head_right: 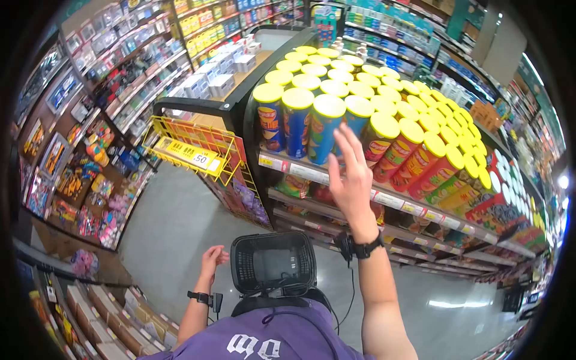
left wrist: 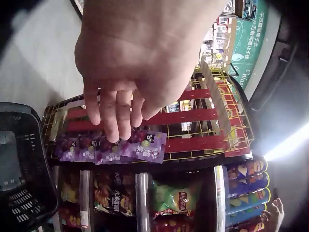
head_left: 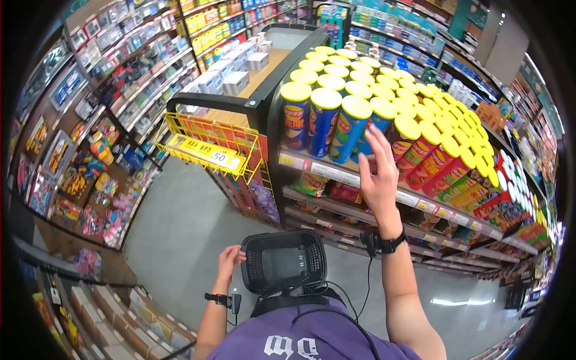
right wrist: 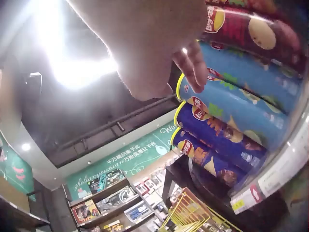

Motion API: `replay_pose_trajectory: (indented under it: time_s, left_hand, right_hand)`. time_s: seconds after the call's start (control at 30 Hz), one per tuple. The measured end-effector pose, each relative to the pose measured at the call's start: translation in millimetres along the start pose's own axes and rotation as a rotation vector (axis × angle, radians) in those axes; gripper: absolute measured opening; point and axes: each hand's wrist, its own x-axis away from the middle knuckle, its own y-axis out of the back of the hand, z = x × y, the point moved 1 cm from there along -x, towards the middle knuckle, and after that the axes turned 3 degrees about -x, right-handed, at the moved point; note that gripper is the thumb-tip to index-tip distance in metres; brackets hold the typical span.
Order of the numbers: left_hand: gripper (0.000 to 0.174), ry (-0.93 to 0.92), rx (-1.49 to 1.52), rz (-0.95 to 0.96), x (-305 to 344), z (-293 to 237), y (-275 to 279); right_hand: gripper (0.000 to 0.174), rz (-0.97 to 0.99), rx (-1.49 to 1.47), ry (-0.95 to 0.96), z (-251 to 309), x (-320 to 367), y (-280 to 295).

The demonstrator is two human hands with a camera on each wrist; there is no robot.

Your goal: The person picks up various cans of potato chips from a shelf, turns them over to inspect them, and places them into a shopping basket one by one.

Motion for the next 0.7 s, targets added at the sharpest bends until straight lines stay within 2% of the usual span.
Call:
replay_pose_trajectory:
  time_s: [0.03,0.07,0.1,0.17,0.23,0.33,0.5,0.6,0.7]
  left_hand:
    - [0.034,-0.035,0.022,-0.027,4.3,-4.2,2.6]
    - [0.031,-0.067,0.044,-0.054,11.9,-2.9,6.3]
    - [0.031,-0.011,0.051,-0.074,38.2,16.0,-24.2]
    - [0.03,-0.02,0.07,-0.136,47.0,24.4,-31.1]
    - [0.03,0.014,0.09,-0.188,66.2,34.4,-37.5]
    - [0.03,0.078,0.13,-0.267,93.8,59.7,-45.5]
    - [0.03,0.157,0.199,-0.365,132.4,83.6,-56.5]
    - [0.03,0.162,0.207,-0.354,130.7,85.0,-55.3]
    - [0.03,0.171,0.209,-0.325,114.9,91.7,-46.1]
  right_hand:
    - [0.052,-0.016,-0.028,-0.042,9.7,-13.2,-5.2]
    - [0.057,-0.031,0.004,0.024,8.7,-22.0,-13.1]
    - [0.057,0.022,-0.008,-0.002,-16.9,-22.0,1.6]
    - [0.064,0.063,0.126,0.074,-28.0,-39.6,-6.7]
    - [0.064,0.106,0.099,0.086,-40.5,-47.6,-15.8]
    - [0.048,0.078,0.103,0.074,-44.3,-52.4,-17.3]
    - [0.044,0.046,0.13,0.186,-37.5,-49.5,-9.0]
    - [0.044,0.096,0.174,0.156,-22.8,-50.9,1.2]
    - [0.061,0.124,0.288,0.159,-11.8,-48.9,9.5]
